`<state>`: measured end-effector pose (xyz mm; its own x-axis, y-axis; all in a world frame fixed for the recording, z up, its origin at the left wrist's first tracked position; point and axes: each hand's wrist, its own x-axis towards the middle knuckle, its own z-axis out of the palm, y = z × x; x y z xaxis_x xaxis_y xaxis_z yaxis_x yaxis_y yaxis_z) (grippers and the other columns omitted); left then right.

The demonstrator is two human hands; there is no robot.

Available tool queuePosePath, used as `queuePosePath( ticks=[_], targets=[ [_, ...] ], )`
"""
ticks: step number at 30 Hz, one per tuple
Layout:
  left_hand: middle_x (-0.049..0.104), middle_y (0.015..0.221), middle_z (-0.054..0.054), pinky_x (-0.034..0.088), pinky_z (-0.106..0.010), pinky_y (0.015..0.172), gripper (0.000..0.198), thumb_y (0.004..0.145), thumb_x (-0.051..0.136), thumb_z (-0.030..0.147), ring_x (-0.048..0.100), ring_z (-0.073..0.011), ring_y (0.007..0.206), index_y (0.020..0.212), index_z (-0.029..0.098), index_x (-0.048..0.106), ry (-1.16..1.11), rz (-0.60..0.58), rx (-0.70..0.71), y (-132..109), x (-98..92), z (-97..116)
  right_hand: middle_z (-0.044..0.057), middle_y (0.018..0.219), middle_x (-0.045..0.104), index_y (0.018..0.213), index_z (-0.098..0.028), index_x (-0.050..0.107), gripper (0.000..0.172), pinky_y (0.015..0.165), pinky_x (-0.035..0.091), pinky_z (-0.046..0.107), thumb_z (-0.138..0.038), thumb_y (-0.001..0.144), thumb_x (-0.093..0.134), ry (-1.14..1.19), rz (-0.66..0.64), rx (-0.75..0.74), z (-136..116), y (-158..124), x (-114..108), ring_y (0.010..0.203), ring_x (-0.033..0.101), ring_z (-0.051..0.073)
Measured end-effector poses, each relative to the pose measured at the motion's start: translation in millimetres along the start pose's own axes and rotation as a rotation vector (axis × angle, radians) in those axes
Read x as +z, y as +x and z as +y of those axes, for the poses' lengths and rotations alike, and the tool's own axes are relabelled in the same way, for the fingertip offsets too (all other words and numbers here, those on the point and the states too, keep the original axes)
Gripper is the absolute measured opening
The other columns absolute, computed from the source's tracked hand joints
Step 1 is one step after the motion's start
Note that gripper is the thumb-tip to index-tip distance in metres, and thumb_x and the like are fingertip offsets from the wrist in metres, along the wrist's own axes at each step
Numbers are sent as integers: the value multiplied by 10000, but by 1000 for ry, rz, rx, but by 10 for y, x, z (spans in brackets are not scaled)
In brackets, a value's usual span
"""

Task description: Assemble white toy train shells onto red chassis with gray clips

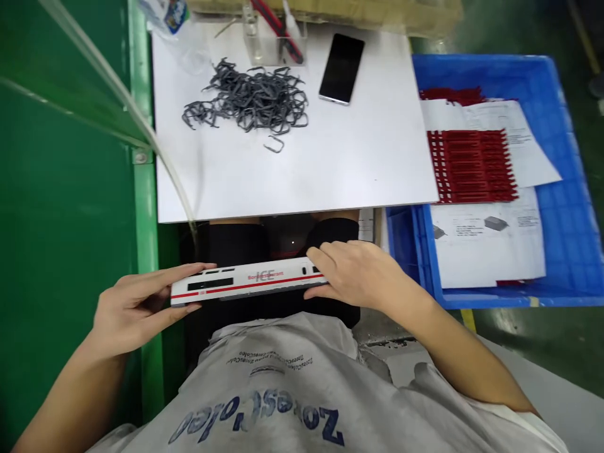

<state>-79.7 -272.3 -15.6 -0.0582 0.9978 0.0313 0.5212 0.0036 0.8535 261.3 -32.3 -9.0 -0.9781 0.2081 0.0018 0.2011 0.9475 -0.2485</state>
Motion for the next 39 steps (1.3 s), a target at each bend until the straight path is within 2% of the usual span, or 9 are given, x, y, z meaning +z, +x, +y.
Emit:
queuePosePath(
  ticks=[4,7,11,15,18,23,27,31,39],
  targets=[
    [858,1348,-63,745,-291,831,567,962,851,158,882,-240,1014,1486,353,762,-92,41,66,45,-68,81,66,812,722,1179,-206,721,576,570,365,357,-724,1134,474,93,43,-1,18,1,26,649,619,222],
    [882,1247,-99,757,-373,836,520,958,907,380,880,-288,1011,1451,319,754,-273,197,37,80,-23,88,79,890,779,1196,-201,717,612,606,442,332,-755,1123,466,370,65,58,-188,134,162,716,687,224],
    [773,1399,-218,738,-556,900,1062,790,848,898,813,-416,1218,1602,297,521,-553,282,-70,152,345,141,62,961,796,1204,-206,711,830,684,557,311,-921,1057,315,1092,26,99,-823,479,548,772,720,208],
    [713,757,27,635,-308,578,513,959,837,659,758,-202,618,1164,299,535,-969,218,-26,170,696,111,61,1044,818,1089,-233,750,646,755,581,297,-825,1082,494,1118,-263,-61,-1050,837,723,871,755,210],
    [555,582,124,515,-227,492,462,970,872,454,526,-91,396,982,276,446,-1041,202,-105,149,698,-49,101,1196,828,1174,-210,787,472,872,598,323,-656,1094,653,827,-187,-59,-599,1046,500,1021,778,238],
    [598,572,72,460,-241,474,631,794,1005,583,516,-103,414,920,238,493,-1060,30,-368,165,612,-301,128,1237,783,1238,-200,803,233,903,590,397,-277,1077,653,447,376,220,713,1486,131,912,720,231],
    [653,621,9,476,-245,490,707,838,854,827,580,-133,469,985,179,612,-1148,-38,-453,181,621,-336,128,1218,733,1158,-199,820,209,837,577,411,-243,993,700,384,265,162,1352,1890,106,805,653,216],
    [695,680,-21,511,-243,509,690,914,781,825,647,-154,521,1018,155,658,-1136,4,-489,180,602,-320,106,1085,673,1008,-212,756,128,843,562,408,-270,1027,643,313,150,75,1376,2035,106,870,640,246],
    [667,596,-12,449,-221,417,692,891,777,855,599,-145,433,890,185,603,-1229,-43,-554,211,600,-276,112,1029,709,1098,-236,650,191,850,553,431,-279,1121,465,36,198,156,1183,1696,-189,945,676,303]
  ],
)
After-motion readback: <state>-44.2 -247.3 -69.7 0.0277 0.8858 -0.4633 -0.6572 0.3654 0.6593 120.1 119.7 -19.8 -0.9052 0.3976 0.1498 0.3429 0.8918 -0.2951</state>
